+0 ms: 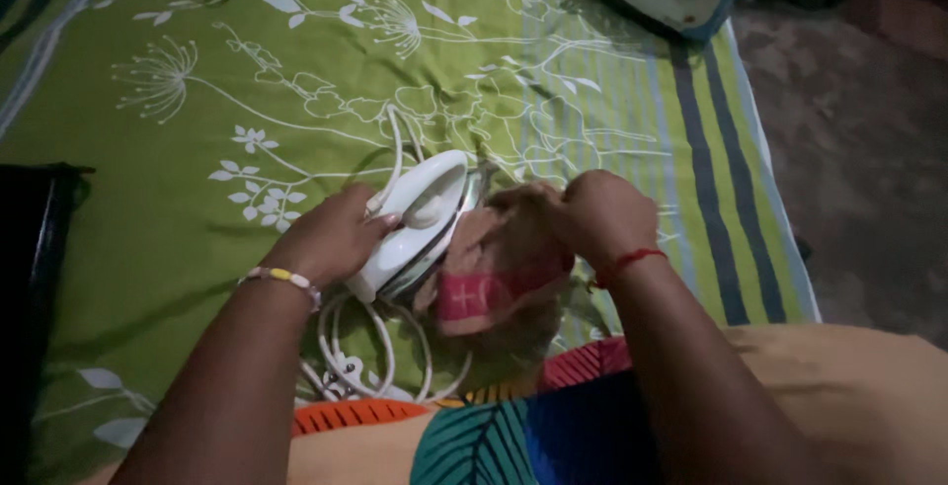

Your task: The person sits on the floor and uses a cloth to wipe the surface of a white electric iron. They clean the top, sides, and handle of the iron, occasionally adjusting the cord. The person also wipes the soleplate of the iron with the cloth.

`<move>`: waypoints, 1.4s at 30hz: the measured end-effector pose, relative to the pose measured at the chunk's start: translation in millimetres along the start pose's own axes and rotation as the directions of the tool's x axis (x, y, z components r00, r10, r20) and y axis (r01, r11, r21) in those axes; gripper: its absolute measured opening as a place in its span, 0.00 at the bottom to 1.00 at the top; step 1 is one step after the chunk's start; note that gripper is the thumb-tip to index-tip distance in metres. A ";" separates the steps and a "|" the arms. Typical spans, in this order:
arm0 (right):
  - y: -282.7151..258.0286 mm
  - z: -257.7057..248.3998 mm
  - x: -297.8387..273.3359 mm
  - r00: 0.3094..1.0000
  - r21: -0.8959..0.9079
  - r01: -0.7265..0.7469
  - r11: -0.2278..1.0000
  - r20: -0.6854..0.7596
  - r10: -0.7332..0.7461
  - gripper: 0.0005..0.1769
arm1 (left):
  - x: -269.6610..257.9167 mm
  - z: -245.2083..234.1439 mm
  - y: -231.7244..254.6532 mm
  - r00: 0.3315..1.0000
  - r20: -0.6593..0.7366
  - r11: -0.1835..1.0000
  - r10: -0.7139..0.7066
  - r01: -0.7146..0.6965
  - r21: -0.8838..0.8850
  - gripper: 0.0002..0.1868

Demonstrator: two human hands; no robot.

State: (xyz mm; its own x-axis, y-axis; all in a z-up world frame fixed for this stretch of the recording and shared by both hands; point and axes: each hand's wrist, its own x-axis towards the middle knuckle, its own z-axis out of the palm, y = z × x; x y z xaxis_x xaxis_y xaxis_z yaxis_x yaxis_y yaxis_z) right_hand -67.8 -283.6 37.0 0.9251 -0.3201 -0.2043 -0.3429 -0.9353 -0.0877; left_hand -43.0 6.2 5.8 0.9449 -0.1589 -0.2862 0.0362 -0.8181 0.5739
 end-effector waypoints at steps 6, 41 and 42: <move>-8.5 17.1 -17.4 0.859 -0.084 0.395 0.915 -0.318 -0.400 0.27 | 7.2 -5.9 -14.9 0.992 -0.122 0.997 -0.015 0.005 -0.081 0.24; -98.4 81.1 -61.2 0.791 0.145 0.610 0.779 -0.040 -0.611 0.39 | 11.9 13.3 -13.4 0.987 -0.121 0.995 0.104 -0.101 0.026 0.20; -96.4 80.9 -63.3 0.802 0.126 0.593 0.795 0.000 -0.598 0.39 | 10.0 13.0 -14.1 0.989 -0.125 0.996 0.082 -0.083 -0.006 0.21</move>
State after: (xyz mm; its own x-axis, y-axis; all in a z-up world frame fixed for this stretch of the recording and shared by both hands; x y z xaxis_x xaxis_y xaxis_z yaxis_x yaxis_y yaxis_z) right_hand -106.4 -160.9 -20.5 0.9467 0.3024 -0.1112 0.2554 -0.9147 -0.3133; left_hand -38.4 9.0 -15.2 0.9778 -0.1554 -0.1404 -0.0407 -0.7985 0.6006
